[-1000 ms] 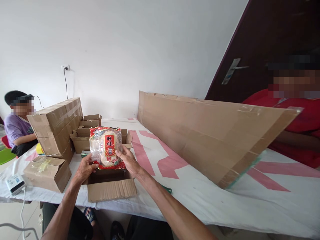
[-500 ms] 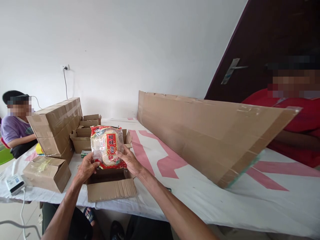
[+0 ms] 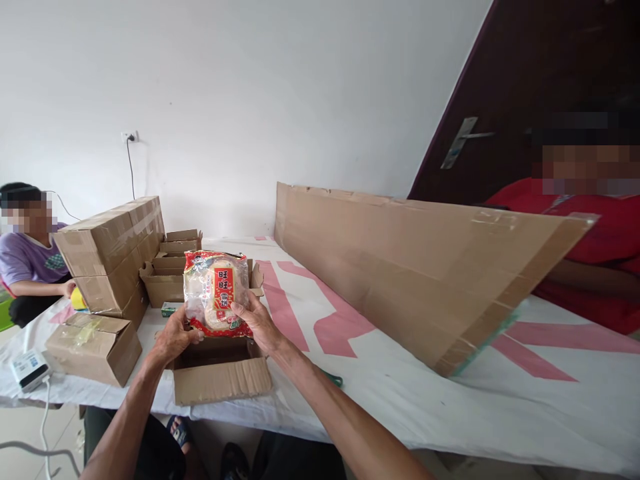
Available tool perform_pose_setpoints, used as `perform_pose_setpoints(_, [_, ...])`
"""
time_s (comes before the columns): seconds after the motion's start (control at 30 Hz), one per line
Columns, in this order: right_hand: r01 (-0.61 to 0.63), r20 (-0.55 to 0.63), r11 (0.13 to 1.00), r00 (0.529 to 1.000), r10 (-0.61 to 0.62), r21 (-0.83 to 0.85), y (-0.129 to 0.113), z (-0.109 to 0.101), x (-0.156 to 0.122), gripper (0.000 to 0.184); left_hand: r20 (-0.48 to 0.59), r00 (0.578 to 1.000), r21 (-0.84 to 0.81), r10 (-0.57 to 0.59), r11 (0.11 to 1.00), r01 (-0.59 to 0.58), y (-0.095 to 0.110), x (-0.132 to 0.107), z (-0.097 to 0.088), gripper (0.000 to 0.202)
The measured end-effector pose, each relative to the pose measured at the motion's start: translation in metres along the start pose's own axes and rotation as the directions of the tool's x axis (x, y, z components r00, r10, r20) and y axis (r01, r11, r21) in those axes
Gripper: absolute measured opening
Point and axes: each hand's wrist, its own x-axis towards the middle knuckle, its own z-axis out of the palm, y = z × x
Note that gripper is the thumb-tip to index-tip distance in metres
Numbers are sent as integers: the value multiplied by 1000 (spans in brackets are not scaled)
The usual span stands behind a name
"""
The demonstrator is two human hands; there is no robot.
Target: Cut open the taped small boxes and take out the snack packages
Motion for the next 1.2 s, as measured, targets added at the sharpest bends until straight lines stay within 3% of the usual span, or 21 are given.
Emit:
perform_pose_setpoints(0.1, [13, -7, 1000, 1000, -13, -24, 4, -1, 0, 61, -23, 1000, 6, 10, 1000, -10, 0, 0, -1, 52])
perform_pose_setpoints(0.27, [21, -13, 1000, 1000, -21, 3, 7, 0, 1, 60, -69, 994, -122, 80, 989, -87, 3, -1, 3, 51])
perform_pose_setpoints(0.43, [21, -12, 999, 1000, -21, 29, 8, 0, 2, 57, -76, 996, -148, 42, 988, -53, 2, -2, 4, 52])
perform_pose_setpoints(0.67, [39, -19, 999, 999, -40, -35, 13, -2, 3, 60, -110, 994, -36, -13, 999, 9, 3, -3, 5, 43])
perform_pose_setpoints(0.83, [62, -37, 995, 997, -65, -76, 15, -2, 4, 63, -139, 984, 50, -109, 992, 117, 1, -4, 2, 40])
perform_pose_setpoints(1.0, [84, -56, 996, 995, -86, -26, 14, -1, 6, 72, -103, 973, -75, -208, 977, 201, 4, -7, 1, 55])
perform_pose_setpoints(1.2, [84, -48, 996, 995, -86, -35, 12, 0, 4, 76, -115, 977, -52, -179, 983, 174, 3, -7, -1, 45])
